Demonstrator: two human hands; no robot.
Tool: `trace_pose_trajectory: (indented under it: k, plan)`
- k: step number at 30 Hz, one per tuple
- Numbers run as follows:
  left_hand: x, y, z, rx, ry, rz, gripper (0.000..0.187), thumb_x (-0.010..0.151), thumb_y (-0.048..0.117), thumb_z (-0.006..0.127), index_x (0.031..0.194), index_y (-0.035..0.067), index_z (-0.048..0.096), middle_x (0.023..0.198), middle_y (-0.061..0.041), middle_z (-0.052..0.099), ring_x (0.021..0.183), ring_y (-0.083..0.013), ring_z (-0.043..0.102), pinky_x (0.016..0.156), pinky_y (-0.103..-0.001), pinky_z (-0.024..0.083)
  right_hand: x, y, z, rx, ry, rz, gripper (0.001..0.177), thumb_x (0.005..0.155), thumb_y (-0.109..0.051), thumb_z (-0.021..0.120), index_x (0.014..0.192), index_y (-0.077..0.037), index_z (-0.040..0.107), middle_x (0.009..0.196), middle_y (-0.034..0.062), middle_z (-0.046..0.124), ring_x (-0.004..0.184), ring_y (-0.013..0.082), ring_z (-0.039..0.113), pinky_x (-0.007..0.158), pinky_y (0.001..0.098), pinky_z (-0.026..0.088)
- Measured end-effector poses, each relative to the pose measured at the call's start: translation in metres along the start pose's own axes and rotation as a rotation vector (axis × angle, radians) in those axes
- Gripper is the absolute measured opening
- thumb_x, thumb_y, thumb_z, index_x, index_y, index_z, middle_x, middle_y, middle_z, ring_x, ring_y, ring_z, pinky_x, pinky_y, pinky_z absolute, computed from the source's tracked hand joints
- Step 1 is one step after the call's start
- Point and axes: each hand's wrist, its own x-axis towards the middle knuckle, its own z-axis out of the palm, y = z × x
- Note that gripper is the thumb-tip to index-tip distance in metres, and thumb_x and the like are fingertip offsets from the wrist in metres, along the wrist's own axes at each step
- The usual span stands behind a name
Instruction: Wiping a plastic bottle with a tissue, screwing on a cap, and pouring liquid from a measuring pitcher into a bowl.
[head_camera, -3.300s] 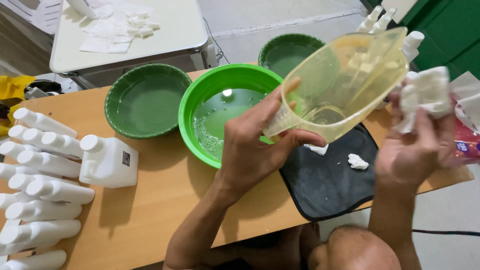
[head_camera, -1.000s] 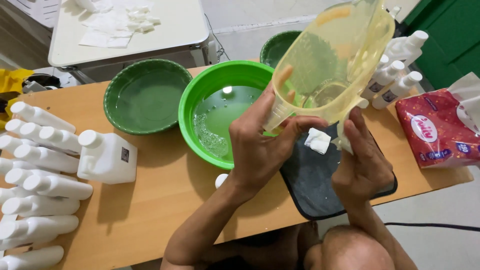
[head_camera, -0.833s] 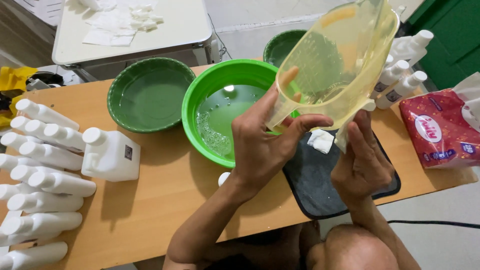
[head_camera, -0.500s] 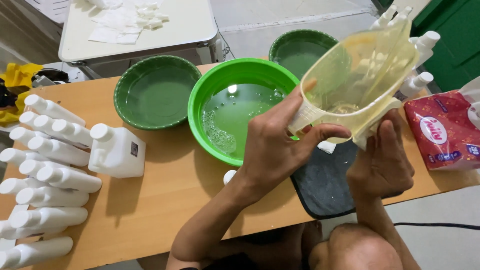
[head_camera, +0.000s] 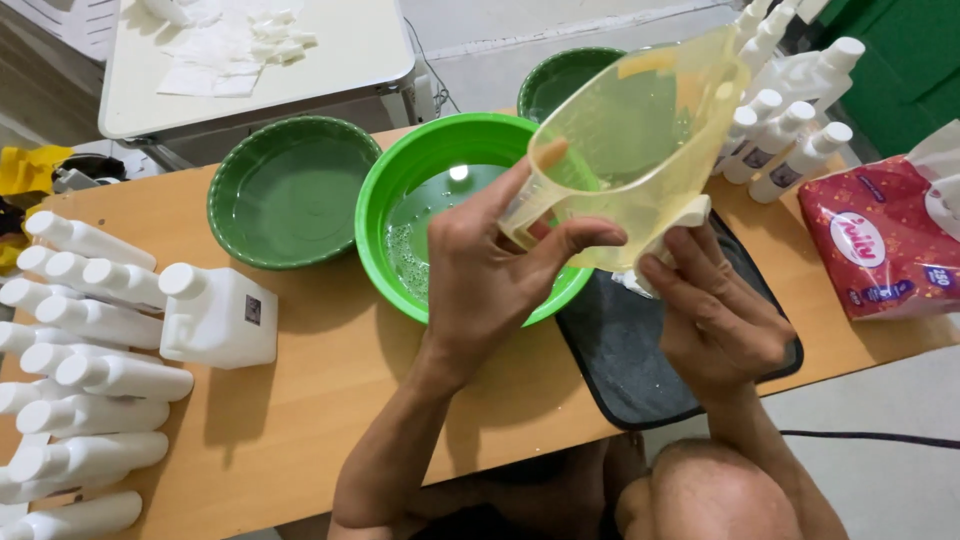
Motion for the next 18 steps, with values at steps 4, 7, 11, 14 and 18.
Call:
trace_pose_trajectory:
  k: [4,7,11,14,18]
  plan:
    - [0.006,0.011,-0.008,-0.069,-0.005,-0.058,0.051,0.087,0.028,0.081,0.129,0.004,0.065,0.083,0.002,0.08,0.059,-0.0003,0.062,0.058,-0.019,0.053,0.002,-0.001,-0.001,-0.055,-0.009,-0.018,0.023,0.101,0.022,0.064,0.114,0.004,0.073,0.127,0.0266,0.067,0.126,0.0452,0.067,0.112,0.0528,0.059]
    - [0.007,0.013,-0.009,-0.121,-0.028,-0.115,0.046,0.09,0.024,0.079,0.128,0.003,0.065,0.081,0.003,0.08,0.056,0.0034,0.056,0.053,-0.016,0.049,0.003,-0.001,0.0,-0.04,0.04,0.003,0.023,0.098,0.024,0.068,0.114,0.007,0.071,0.125,0.0291,0.067,0.122,0.0446,0.068,0.113,0.0538,0.058]
    - [0.007,0.01,-0.013,-0.114,-0.083,-0.113,0.049,0.085,0.029,0.081,0.124,0.003,0.069,0.077,0.003,0.079,0.054,0.002,0.058,0.05,-0.017,0.05,0.004,-0.004,-0.001,-0.132,0.12,0.11,0.025,0.098,0.028,0.073,0.118,0.013,0.07,0.13,0.0326,0.065,0.123,0.041,0.068,0.111,0.0468,0.058]
    - [0.007,0.008,-0.014,-0.129,-0.143,-0.089,0.053,0.082,0.031,0.082,0.125,0.002,0.068,0.077,0.002,0.079,0.055,-0.0002,0.062,0.052,-0.018,0.054,0.004,-0.005,-0.004,-0.121,0.125,0.161,0.029,0.1,0.027,0.068,0.126,0.013,0.065,0.135,0.034,0.062,0.131,0.0425,0.065,0.114,0.0481,0.056]
    - [0.005,0.009,-0.012,-0.15,-0.187,-0.114,0.053,0.08,0.033,0.083,0.123,0.004,0.071,0.07,0.002,0.075,0.055,0.0002,0.051,0.045,-0.019,0.046,0.01,-0.01,-0.001,0.0,0.173,0.208,0.032,0.103,0.026,0.059,0.133,0.014,0.058,0.14,0.0341,0.058,0.14,0.045,0.058,0.122,0.0532,0.052]
